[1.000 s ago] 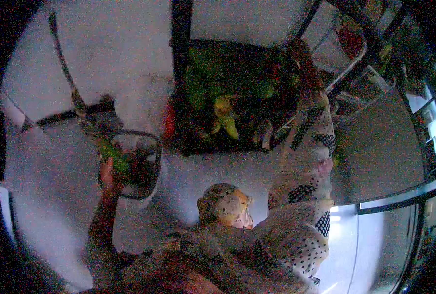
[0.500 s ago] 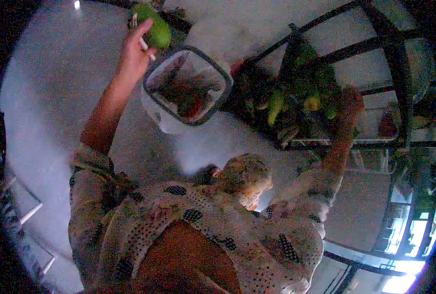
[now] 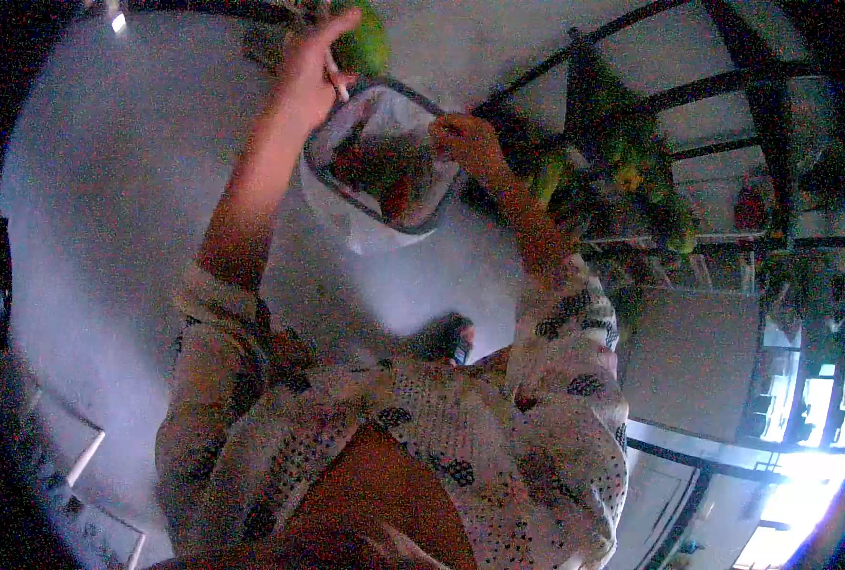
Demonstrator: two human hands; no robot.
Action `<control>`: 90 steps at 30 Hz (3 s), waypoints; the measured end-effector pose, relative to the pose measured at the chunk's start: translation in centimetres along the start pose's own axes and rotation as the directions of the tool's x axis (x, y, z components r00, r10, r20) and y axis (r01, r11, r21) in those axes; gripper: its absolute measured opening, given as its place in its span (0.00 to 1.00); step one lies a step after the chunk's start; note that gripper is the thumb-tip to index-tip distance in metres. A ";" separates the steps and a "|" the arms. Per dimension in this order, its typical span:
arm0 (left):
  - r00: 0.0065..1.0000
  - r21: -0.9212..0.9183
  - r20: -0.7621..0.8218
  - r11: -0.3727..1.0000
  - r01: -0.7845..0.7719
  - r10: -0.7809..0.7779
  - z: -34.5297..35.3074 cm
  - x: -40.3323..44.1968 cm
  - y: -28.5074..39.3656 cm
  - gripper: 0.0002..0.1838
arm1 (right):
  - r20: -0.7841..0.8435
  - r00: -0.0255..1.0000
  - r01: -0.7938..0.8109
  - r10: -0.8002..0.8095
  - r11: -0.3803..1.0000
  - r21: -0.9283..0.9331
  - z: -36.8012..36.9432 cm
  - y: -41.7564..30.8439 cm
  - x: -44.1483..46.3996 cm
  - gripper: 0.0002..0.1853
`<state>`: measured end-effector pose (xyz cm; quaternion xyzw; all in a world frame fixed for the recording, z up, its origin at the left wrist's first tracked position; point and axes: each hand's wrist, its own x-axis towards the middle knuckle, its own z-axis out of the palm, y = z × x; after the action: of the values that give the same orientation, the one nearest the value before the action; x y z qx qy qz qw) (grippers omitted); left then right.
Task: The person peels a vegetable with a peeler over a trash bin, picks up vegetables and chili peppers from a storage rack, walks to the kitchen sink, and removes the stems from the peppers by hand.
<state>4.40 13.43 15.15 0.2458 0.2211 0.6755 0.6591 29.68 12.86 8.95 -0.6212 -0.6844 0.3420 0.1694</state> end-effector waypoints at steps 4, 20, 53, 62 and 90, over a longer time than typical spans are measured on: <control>0.973 0.389 0.178 0.919 0.067 -0.146 -1.9 -0.5 -2.7 0.16 | -0.090 0.984 0.152 -0.151 0.988 0.004 -1.0 -0.9 -2.1 0.17; 0.858 0.686 0.511 0.630 -0.364 -0.061 2.4 -0.2 -1.0 0.19 | -0.152 0.957 0.289 -0.246 0.831 0.475 -1.8 -7.9 -5.3 0.34; 0.950 0.328 0.290 0.944 0.018 -0.119 2.9 -4.5 -7.3 0.20 | 0.139 0.936 -0.102 -0.322 0.129 0.986 4.1 -5.0 -6.8 0.11; 0.912 0.290 0.329 0.945 0.150 -0.246 1.0 -4.3 -6.8 0.35 | 0.165 0.922 -0.205 -0.351 -0.082 0.975 4.3 -5.2 -7.3 0.10; 0.893 0.663 0.436 0.710 -0.236 -0.110 -3.7 -0.8 -1.5 0.38 | 0.052 0.910 -0.035 -0.412 0.048 0.998 -0.1 -3.5 -5.2 0.15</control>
<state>3.32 12.81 11.30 0.6321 0.2949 0.4885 0.5243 28.07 7.89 12.41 -0.1751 -0.3622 0.7841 0.4726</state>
